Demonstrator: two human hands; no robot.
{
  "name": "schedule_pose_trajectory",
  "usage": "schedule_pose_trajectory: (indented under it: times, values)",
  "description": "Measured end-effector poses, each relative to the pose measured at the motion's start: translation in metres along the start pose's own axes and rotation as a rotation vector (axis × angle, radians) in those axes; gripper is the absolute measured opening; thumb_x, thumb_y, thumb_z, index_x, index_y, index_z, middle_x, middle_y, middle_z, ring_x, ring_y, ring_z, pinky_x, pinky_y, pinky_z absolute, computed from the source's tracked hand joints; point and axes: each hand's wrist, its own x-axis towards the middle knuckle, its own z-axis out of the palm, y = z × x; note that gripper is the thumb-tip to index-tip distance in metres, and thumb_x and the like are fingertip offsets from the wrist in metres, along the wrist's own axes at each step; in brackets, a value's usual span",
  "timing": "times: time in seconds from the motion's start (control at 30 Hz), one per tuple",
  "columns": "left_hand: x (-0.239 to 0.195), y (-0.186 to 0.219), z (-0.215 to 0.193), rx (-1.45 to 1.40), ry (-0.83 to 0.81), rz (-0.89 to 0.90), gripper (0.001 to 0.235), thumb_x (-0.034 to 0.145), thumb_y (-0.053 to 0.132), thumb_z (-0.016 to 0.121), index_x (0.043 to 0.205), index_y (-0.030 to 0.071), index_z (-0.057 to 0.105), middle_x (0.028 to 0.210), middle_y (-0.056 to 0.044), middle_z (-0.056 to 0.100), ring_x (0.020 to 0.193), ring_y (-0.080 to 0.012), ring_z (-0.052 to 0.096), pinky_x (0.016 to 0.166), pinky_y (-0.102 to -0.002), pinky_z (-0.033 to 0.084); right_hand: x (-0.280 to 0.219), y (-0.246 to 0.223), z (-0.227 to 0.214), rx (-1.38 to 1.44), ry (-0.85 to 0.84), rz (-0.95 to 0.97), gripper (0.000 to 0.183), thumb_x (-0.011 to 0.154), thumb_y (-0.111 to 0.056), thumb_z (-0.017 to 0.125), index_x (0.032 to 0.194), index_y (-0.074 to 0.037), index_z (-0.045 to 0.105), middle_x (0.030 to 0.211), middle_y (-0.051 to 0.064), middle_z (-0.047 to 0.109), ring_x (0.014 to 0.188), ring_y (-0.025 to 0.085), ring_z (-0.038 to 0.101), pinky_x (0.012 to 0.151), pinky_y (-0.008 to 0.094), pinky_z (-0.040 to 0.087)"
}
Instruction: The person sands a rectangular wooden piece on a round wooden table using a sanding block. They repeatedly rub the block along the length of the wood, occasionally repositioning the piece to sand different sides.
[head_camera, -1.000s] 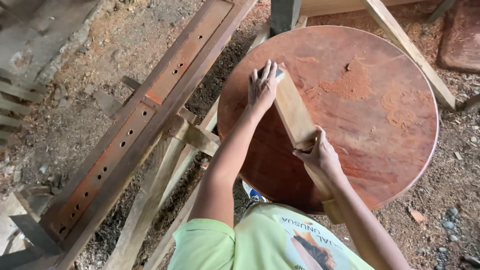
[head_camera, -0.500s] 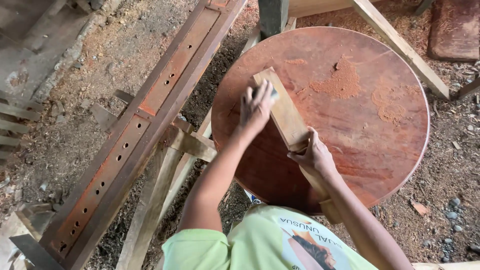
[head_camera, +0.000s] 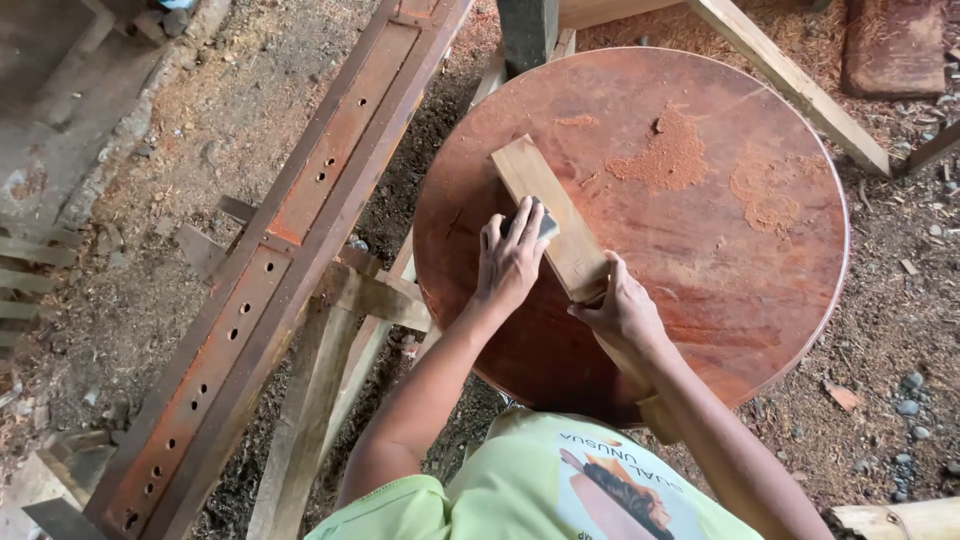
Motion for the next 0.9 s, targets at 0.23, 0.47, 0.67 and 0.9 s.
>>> schedule_pose_trajectory:
  times: [0.23,0.47,0.67,0.9]
  values:
    - [0.065,-0.090,0.071,-0.056,-0.080,-0.140,0.052,0.106,0.038,0.051,0.153,0.018,0.047,0.157,-0.006,0.048,0.124,-0.0489,0.054,0.095,-0.055,0.050,-0.008,-0.012,-0.006,0.001,-0.018,0.001,0.105,0.072,-0.040,0.082,0.156,-0.009,0.026,0.137,0.027,0.058,0.131,0.049,0.054,0.108,0.067,0.043]
    - [0.055,-0.053,0.063,-0.052,0.006,-0.115,0.054,0.100,0.036,0.059,0.148,0.014,0.051,0.151,-0.010,0.053,0.116,-0.0497,0.058,0.089,-0.055,0.051,-0.009,-0.008,-0.005,-0.017,-0.016,0.021,0.107,0.073,-0.043,0.083,0.157,-0.011,0.025,0.137,0.026,0.057,0.132,0.047,0.054,0.108,0.066,0.044]
    - [0.008,0.027,0.011,-0.144,-0.071,0.071,0.048,0.101,0.033,0.058,0.146,0.018,0.055,0.155,-0.005,0.051,0.117,-0.0417,0.056,0.092,-0.049,0.047,-0.004,-0.003,-0.002,0.004,-0.016,0.012,0.106,0.071,-0.045,0.083,0.155,-0.015,0.027,0.134,0.024,0.059,0.131,0.045,0.056,0.105,0.067,0.046]
    - [0.089,-0.069,0.105,-0.009,0.037,0.027,0.052,0.101,0.041,0.056,0.146,0.015,0.054,0.151,-0.007,0.052,0.114,-0.0436,0.059,0.092,-0.051,0.050,-0.009,-0.010,-0.007,0.013,0.005,0.004,0.102,0.073,-0.040,0.081,0.154,-0.008,0.029,0.139,0.025,0.058,0.133,0.047,0.054,0.107,0.068,0.044]
